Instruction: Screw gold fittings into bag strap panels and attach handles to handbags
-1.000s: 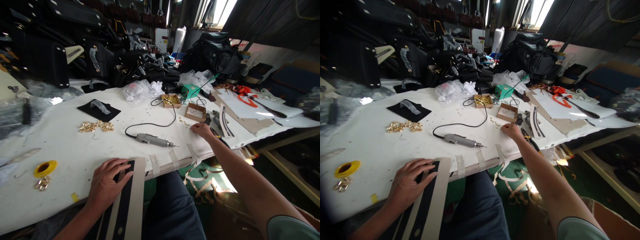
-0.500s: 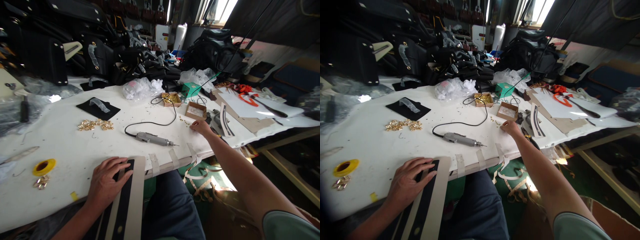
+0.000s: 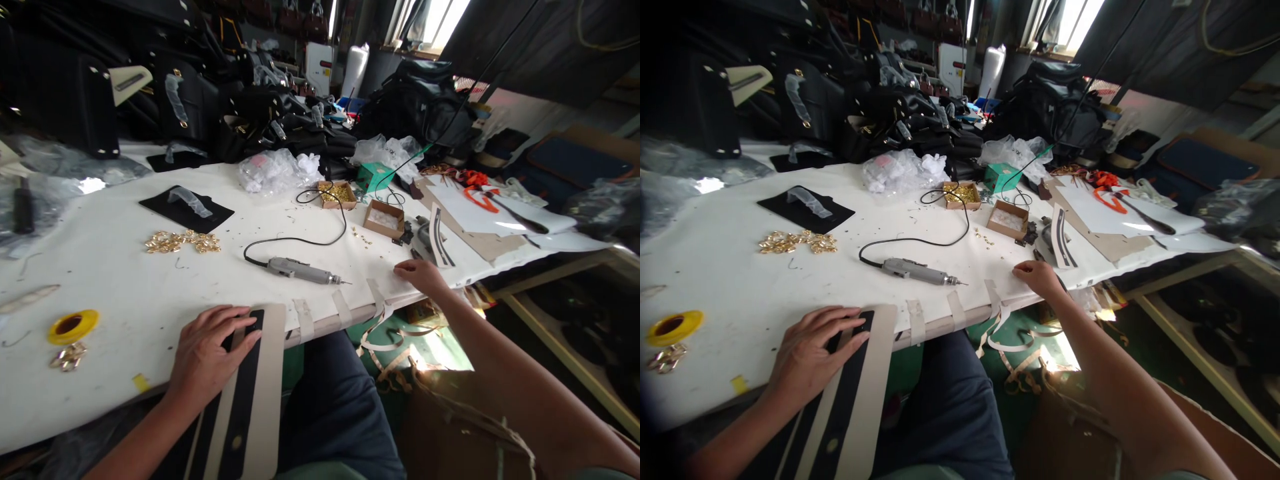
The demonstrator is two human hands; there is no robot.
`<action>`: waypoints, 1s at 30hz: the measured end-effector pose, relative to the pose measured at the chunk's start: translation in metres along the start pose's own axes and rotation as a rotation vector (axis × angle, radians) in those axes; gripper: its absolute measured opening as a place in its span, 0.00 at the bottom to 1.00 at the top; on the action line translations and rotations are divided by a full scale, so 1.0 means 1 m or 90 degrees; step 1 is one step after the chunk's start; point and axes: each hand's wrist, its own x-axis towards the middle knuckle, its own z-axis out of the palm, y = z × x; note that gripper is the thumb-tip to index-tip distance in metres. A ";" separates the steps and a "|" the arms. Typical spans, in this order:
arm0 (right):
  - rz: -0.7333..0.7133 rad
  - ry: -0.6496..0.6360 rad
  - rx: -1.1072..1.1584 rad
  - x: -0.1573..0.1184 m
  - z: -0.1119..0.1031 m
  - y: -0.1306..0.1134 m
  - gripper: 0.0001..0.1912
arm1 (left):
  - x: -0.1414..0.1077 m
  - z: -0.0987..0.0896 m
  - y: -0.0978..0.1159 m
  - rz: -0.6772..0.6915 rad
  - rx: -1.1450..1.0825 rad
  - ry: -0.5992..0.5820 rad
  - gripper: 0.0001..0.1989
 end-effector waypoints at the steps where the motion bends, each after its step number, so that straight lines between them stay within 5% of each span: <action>1: -0.004 -0.004 -0.011 -0.010 -0.001 0.002 0.15 | 0.000 0.000 0.000 0.002 0.001 0.000 0.13; 14: -0.011 -0.001 -0.168 -0.020 0.008 -0.013 0.13 | 0.001 -0.001 0.000 0.006 -0.004 -0.001 0.12; 26: -0.013 -0.235 -0.326 0.025 -0.012 -0.032 0.14 | 0.000 0.001 -0.002 -0.008 -0.008 -0.003 0.12; 30: -0.036 -0.229 -0.341 0.034 -0.011 -0.032 0.15 | -0.001 0.003 -0.002 -0.014 -0.013 -0.005 0.12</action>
